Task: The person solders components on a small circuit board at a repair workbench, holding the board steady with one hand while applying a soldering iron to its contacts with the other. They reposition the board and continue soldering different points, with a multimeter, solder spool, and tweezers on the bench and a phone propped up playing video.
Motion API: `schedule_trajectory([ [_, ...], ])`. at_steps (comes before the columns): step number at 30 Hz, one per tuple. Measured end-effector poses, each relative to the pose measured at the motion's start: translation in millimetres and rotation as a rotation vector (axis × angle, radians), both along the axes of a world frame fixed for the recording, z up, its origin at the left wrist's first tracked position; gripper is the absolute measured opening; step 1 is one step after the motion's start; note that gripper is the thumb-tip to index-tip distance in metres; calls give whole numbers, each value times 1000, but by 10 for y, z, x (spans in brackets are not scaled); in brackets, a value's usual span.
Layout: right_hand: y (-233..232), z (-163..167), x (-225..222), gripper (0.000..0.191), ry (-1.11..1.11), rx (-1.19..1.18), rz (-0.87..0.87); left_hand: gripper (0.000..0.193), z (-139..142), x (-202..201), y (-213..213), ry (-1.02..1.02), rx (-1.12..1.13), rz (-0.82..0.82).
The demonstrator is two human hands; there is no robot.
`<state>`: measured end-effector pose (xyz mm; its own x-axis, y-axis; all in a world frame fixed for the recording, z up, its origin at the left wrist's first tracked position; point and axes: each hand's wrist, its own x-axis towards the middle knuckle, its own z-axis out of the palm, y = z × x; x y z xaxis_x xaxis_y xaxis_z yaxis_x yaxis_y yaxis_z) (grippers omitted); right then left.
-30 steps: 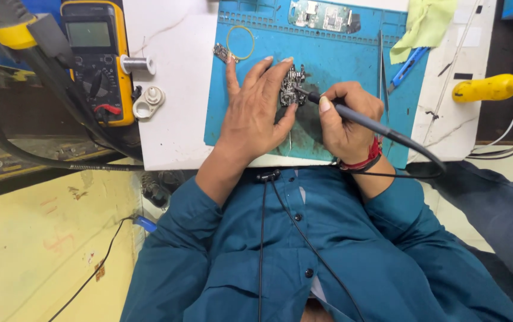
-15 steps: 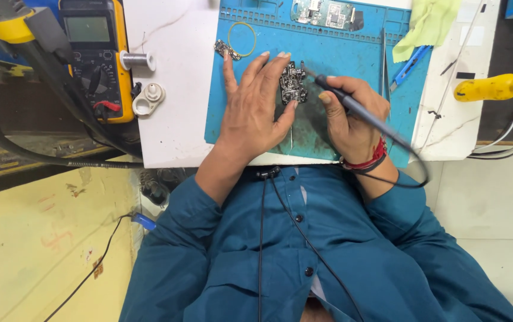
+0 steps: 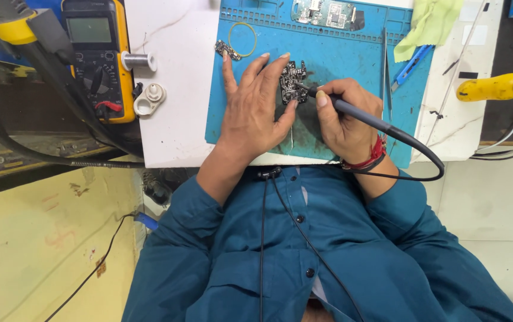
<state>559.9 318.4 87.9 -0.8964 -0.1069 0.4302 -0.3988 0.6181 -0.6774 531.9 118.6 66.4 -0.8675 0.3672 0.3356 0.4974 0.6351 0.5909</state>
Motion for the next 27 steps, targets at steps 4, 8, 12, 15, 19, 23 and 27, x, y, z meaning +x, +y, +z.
schedule_trajectory([
  [4, 9, -8, -10, 10, -4, -3, -8, 72, -26, -7, 7, 1, -9, 4],
  [8, 15, -7, -20, 10, 6, 9, -1, 72, -31, -12, 5, 11, -9, 0],
  [12, 39, 26, -12, 10, -20, -15, -6, 72, -10, -3, 35, -1, 5, 1],
  [15, 58, 48, -22, 10, 3, 11, -6, 71, -4, -25, 67, 24, 15, 1],
  [19, 23, 26, -19, 10, -23, -13, -5, 71, -16, -15, 24, -3, 7, 4],
  [23, 6, -3, -28, 11, -8, -6, -7, 71, -37, -44, 3, 9, 4, -2],
  [27, 8, 2, -6, 11, -44, -22, -17, 71, -16, -7, -10, 1, -7, 2],
])
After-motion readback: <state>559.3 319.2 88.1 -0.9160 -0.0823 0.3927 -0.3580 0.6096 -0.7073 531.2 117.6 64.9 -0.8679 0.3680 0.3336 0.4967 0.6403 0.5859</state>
